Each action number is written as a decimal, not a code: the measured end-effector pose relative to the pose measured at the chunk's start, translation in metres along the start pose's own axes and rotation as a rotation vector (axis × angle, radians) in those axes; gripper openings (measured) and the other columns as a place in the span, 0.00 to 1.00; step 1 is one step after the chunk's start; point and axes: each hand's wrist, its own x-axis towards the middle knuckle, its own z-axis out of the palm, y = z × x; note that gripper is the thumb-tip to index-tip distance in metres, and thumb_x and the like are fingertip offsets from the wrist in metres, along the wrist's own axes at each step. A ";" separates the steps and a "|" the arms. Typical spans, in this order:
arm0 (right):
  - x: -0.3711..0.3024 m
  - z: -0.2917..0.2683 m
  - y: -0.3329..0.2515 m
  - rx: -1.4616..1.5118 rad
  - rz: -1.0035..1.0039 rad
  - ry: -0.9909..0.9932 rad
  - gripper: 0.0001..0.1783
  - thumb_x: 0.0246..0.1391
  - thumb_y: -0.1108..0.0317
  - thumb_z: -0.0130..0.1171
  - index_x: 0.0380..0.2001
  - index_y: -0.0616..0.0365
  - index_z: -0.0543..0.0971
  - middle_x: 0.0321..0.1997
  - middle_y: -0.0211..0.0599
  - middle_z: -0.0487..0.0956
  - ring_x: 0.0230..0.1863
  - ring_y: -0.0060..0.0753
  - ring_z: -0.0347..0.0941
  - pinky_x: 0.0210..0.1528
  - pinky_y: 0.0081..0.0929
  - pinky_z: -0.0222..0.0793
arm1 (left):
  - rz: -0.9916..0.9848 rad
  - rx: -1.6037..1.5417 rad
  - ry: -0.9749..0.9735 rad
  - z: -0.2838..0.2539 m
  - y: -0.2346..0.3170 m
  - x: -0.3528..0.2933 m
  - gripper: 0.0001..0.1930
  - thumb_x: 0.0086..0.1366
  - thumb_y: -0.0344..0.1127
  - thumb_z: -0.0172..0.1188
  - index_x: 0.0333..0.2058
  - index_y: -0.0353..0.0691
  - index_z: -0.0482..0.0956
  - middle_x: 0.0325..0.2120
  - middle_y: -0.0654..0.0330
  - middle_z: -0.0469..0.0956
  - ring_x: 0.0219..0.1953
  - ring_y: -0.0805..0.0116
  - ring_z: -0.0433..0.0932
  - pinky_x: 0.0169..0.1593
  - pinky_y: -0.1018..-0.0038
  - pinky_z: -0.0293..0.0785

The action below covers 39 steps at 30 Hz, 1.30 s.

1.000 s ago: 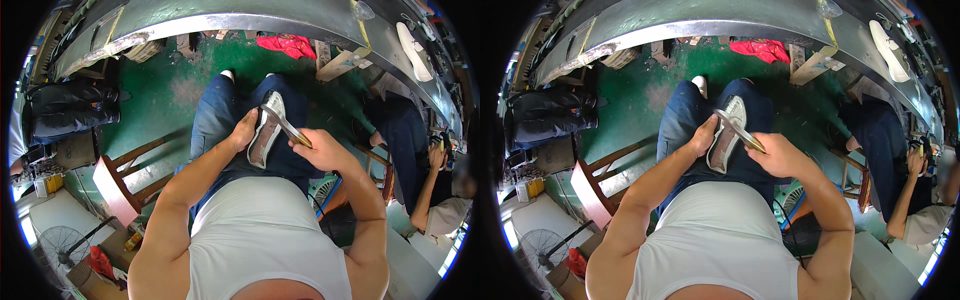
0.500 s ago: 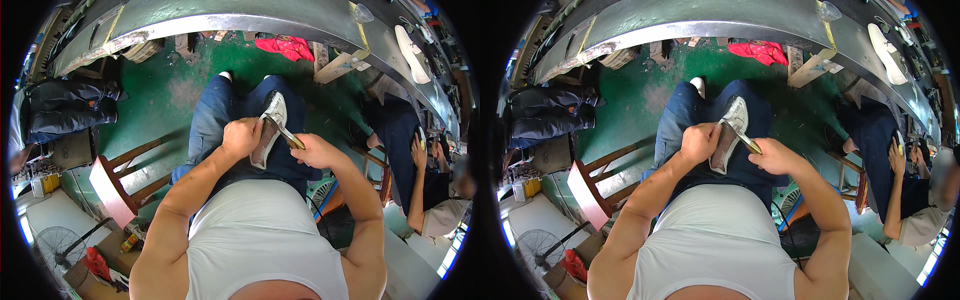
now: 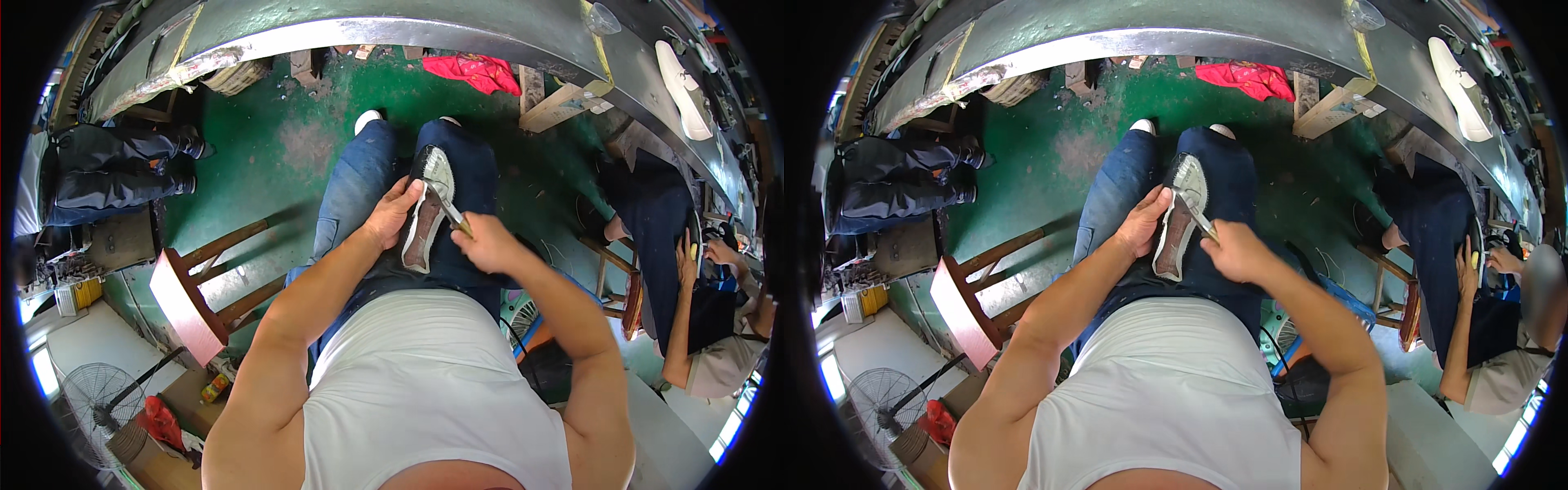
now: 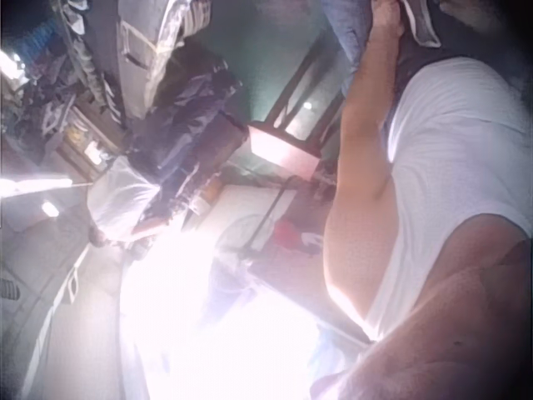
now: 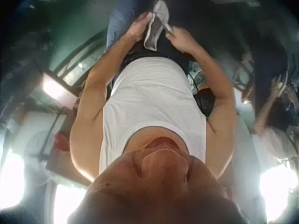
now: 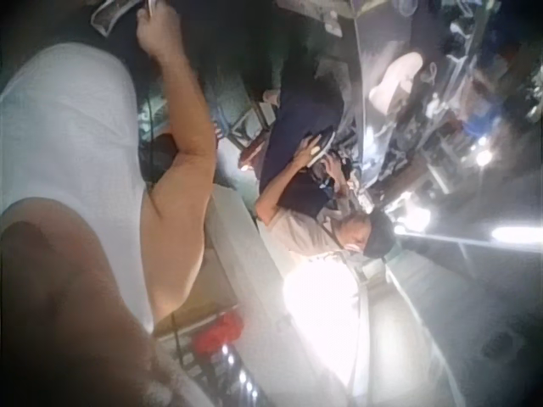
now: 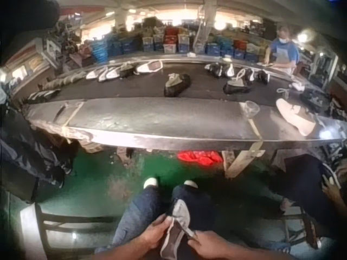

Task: Manually adjusting and shaping shoe components using specialized pliers during the manufacturing process.

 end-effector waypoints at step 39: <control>0.005 -0.047 0.014 0.151 0.028 0.045 0.25 0.69 0.53 0.45 0.29 0.65 0.75 0.23 0.43 0.78 0.24 0.40 0.76 0.31 0.35 0.72 | -0.139 0.677 0.086 0.036 0.024 0.016 0.39 0.53 0.41 0.70 0.57 0.24 0.65 0.45 0.49 0.78 0.47 0.63 0.78 0.52 0.69 0.74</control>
